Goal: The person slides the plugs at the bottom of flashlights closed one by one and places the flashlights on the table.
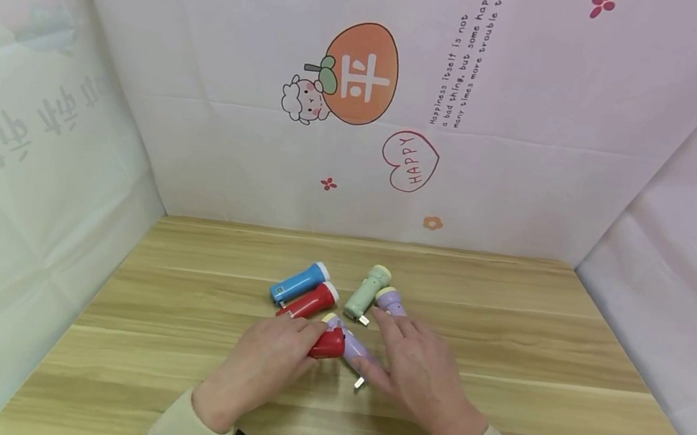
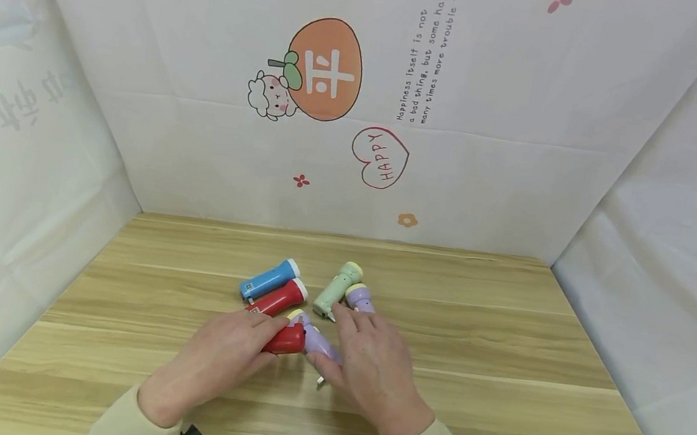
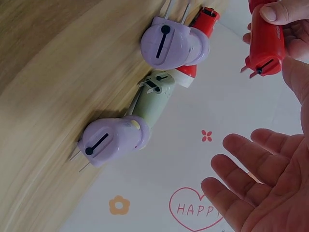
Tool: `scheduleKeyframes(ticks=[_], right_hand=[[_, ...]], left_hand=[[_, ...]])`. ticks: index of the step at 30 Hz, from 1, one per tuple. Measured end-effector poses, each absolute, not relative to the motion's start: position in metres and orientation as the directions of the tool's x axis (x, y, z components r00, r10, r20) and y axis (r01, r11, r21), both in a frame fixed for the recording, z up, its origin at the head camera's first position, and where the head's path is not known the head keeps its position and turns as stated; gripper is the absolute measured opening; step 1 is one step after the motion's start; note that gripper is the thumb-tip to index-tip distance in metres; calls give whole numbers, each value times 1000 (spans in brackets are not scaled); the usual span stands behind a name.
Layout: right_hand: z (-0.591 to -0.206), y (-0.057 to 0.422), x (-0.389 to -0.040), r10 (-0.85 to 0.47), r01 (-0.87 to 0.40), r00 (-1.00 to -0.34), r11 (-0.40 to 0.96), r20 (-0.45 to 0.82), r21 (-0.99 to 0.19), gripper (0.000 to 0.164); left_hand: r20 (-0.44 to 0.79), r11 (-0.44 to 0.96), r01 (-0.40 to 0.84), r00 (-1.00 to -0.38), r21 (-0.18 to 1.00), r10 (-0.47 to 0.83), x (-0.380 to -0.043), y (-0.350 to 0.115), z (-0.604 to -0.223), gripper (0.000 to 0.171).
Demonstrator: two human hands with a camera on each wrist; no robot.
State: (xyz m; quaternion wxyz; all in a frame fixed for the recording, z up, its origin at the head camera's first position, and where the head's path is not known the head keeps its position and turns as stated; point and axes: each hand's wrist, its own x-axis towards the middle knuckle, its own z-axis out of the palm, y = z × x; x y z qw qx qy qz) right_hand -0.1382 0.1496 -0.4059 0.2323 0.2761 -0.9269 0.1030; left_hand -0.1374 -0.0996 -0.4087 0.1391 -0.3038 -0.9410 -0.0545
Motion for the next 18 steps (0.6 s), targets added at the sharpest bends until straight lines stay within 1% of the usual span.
scheduleKeyframes(ticks=[6,11,18], right_hand=[[-407,149,-136,-472,-567,-744,821,473,-74,70],[-408,147,-135,-480,-573,-733,818,482,-56,73],[-407,146,-133,-482,-567,-746,821,460,-58,74]], left_hand=[[320,796,605,-756,11,571,-137,-98,-409,53],[315,796,605,-757,8,572,-137,-97,-409,52],[321,797,604,-754,-2,572,-136,-96,-409,54]])
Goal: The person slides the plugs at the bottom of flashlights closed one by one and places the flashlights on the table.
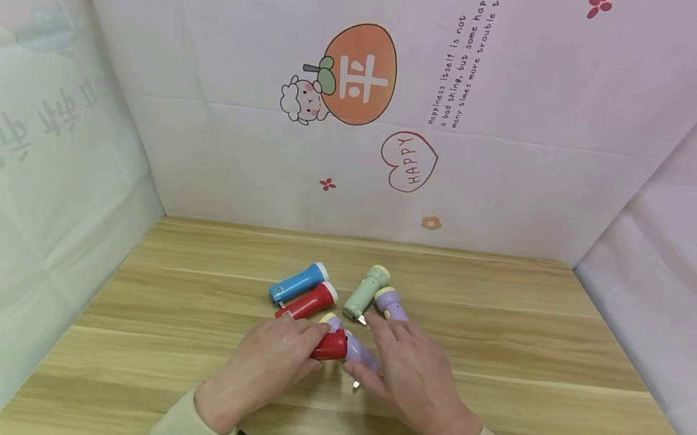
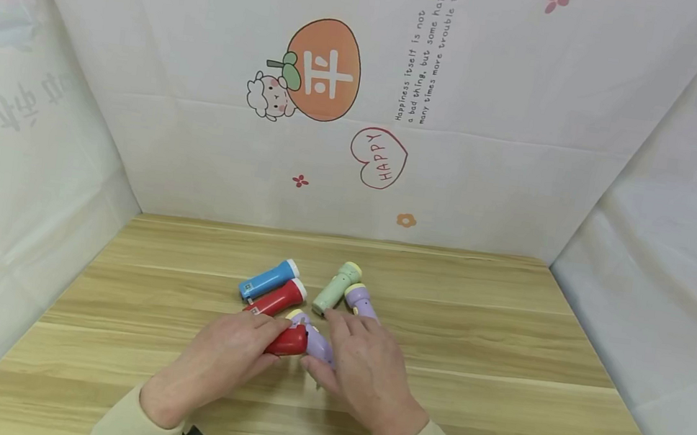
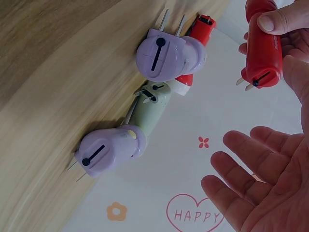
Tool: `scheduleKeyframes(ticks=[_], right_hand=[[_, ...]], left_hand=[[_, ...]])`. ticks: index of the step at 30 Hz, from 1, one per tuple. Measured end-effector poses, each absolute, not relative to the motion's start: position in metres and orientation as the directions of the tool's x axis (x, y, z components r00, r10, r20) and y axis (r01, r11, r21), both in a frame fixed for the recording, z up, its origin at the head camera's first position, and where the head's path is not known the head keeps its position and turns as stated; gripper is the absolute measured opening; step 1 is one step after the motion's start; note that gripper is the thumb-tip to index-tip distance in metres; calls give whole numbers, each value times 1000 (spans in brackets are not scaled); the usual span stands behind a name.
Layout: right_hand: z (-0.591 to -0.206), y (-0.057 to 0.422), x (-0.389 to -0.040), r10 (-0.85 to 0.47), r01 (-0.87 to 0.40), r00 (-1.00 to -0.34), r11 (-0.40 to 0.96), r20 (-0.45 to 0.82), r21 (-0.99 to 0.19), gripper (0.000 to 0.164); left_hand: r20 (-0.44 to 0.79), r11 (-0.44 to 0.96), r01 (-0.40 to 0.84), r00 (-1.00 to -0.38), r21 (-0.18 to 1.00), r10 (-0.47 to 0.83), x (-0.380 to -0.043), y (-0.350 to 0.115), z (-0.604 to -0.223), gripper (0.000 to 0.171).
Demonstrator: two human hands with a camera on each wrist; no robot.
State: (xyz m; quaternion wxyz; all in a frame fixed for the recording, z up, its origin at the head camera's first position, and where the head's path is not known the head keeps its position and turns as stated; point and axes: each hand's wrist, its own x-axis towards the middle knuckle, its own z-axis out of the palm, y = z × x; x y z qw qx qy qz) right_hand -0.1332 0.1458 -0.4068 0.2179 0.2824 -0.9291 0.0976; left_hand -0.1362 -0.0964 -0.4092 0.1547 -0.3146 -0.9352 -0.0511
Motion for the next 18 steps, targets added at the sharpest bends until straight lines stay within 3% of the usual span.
scheduleKeyframes(ticks=[18], right_hand=[[-406,141,-128,-502,-586,-749,807,432,-78,69]], left_hand=[[282,799,601,-766,-6,578,-136,-93,-407,56]])
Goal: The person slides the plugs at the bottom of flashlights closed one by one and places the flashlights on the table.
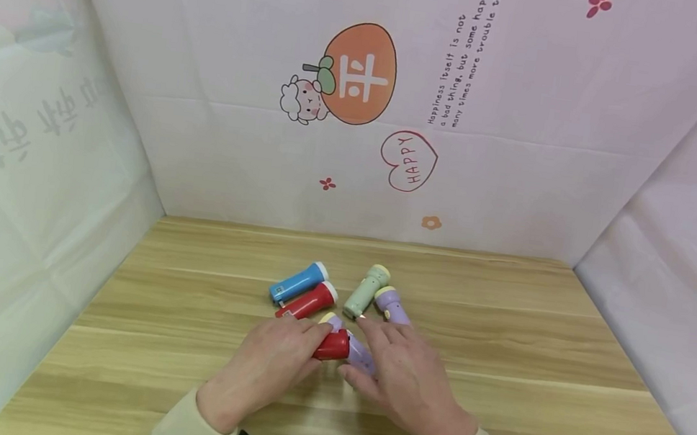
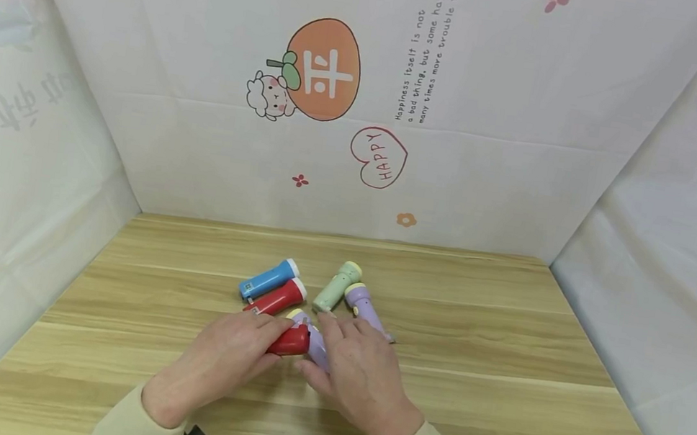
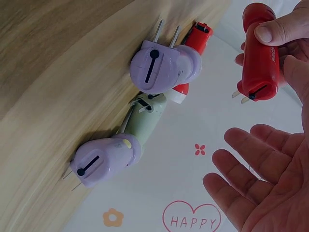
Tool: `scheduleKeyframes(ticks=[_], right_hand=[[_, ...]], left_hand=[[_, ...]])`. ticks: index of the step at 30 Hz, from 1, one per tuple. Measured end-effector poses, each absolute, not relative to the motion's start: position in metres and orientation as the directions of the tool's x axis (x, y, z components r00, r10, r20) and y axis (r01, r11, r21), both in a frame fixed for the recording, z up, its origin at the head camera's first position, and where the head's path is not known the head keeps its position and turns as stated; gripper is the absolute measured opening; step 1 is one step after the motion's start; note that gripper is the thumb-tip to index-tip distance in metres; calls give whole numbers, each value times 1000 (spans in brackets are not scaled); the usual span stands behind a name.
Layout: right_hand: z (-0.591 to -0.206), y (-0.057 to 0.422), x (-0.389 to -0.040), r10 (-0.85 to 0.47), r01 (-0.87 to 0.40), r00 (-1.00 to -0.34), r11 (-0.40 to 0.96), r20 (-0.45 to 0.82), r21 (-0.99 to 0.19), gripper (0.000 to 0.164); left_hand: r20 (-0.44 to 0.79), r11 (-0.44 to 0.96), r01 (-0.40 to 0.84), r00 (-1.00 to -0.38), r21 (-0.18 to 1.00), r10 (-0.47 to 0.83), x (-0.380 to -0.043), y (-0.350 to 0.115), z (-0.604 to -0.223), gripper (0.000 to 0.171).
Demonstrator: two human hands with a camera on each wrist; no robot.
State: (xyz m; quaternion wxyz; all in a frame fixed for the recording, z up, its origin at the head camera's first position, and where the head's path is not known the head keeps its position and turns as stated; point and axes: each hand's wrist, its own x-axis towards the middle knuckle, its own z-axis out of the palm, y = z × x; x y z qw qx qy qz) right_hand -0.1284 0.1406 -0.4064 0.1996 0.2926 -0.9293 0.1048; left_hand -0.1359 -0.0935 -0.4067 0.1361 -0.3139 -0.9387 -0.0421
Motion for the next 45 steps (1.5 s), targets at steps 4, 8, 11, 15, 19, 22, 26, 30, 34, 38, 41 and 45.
scheduleKeyframes(ticks=[4,8,11,15,19,22,26,30,34,38,41,45], right_hand=[[-407,139,-127,-509,-589,-746,805,431,-69,68],[-408,137,-127,-509,-589,-746,805,430,-69,65],[-409,136,-126,-505,-588,-747,806,433,-74,63],[-410,135,-126,-503,-594,-737,800,450,-79,63],[-411,134,-126,-506,-603,-726,794,466,-77,66],[-412,133,-125,-509,-604,-723,794,467,-70,69],[-413,133,-125,-516,-608,-717,792,469,-56,69],[-415,133,-125,-521,-613,-709,789,475,-49,69],[-416,132,-125,-521,-612,-711,789,473,-50,67],[-416,132,-124,-518,-609,-714,791,471,-55,67],[-416,131,-124,-515,-608,-713,792,475,-54,66],[-416,130,-124,-507,-602,-716,797,480,-56,65]], left_hand=[[283,798,602,-764,-12,580,-136,-93,-407,57],[295,794,608,-756,-16,585,-136,-93,-407,58],[309,789,614,-746,-22,589,-135,-92,-407,55],[333,785,619,-733,-37,593,-135,-91,-408,52],[344,783,621,-727,-40,594,-135,-90,-408,50],[338,784,620,-731,-34,593,-134,-90,-408,51],[318,786,618,-740,-26,592,-133,-89,-406,53],[290,787,617,-751,-11,593,-132,-88,-405,53],[272,789,614,-759,-4,592,-132,-88,-406,54],[271,791,612,-760,-9,591,-132,-88,-407,55],[274,792,611,-759,-14,591,-131,-88,-406,54],[279,792,611,-758,-13,589,-130,-88,-406,53]])
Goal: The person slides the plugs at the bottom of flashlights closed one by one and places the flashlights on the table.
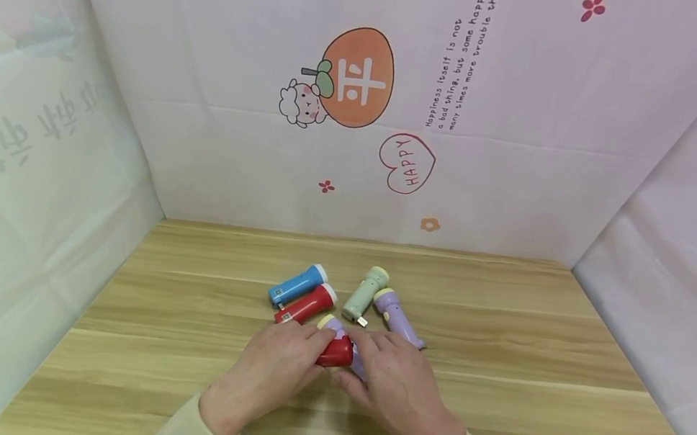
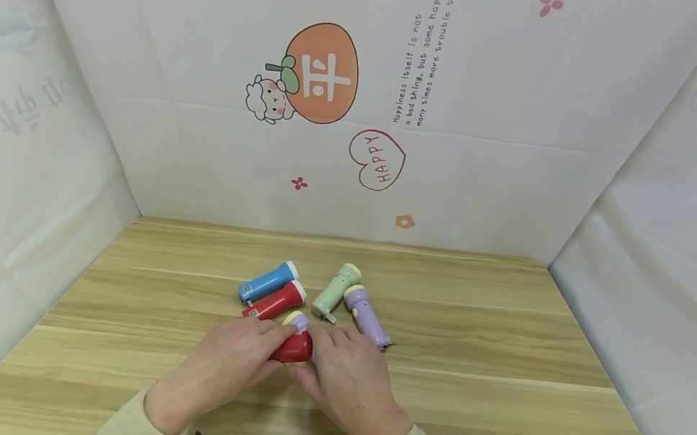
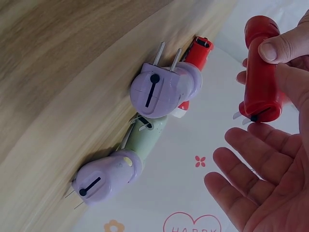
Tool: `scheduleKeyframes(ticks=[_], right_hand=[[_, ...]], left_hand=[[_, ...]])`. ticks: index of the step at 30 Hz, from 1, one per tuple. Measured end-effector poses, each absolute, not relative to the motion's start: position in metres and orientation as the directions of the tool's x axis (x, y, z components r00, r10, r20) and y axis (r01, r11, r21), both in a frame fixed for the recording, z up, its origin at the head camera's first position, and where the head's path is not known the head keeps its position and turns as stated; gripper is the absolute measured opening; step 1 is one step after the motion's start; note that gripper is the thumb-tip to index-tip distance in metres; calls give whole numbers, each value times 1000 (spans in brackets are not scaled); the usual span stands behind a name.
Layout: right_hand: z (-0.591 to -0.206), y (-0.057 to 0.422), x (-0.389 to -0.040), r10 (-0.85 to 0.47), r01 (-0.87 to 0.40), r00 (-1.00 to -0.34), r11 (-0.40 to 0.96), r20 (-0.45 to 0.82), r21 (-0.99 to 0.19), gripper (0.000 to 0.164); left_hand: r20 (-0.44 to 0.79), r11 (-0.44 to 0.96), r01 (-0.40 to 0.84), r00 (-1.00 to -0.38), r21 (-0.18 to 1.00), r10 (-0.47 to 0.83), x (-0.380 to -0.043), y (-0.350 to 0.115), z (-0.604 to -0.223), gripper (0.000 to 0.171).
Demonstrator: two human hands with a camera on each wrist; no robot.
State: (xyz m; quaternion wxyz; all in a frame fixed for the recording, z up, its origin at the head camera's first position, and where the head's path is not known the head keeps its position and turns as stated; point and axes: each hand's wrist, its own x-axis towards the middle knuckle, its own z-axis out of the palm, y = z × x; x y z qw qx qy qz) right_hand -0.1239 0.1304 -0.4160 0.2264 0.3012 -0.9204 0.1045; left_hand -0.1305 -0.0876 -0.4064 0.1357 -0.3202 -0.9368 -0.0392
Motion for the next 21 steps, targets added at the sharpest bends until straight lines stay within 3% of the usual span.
scheduleKeyframes(ticks=[21], right_hand=[[-417,128,-122,-457,-562,-740,824,494,-79,52]], left_hand=[[288,783,622,-750,4,595,-129,-86,-408,49]])
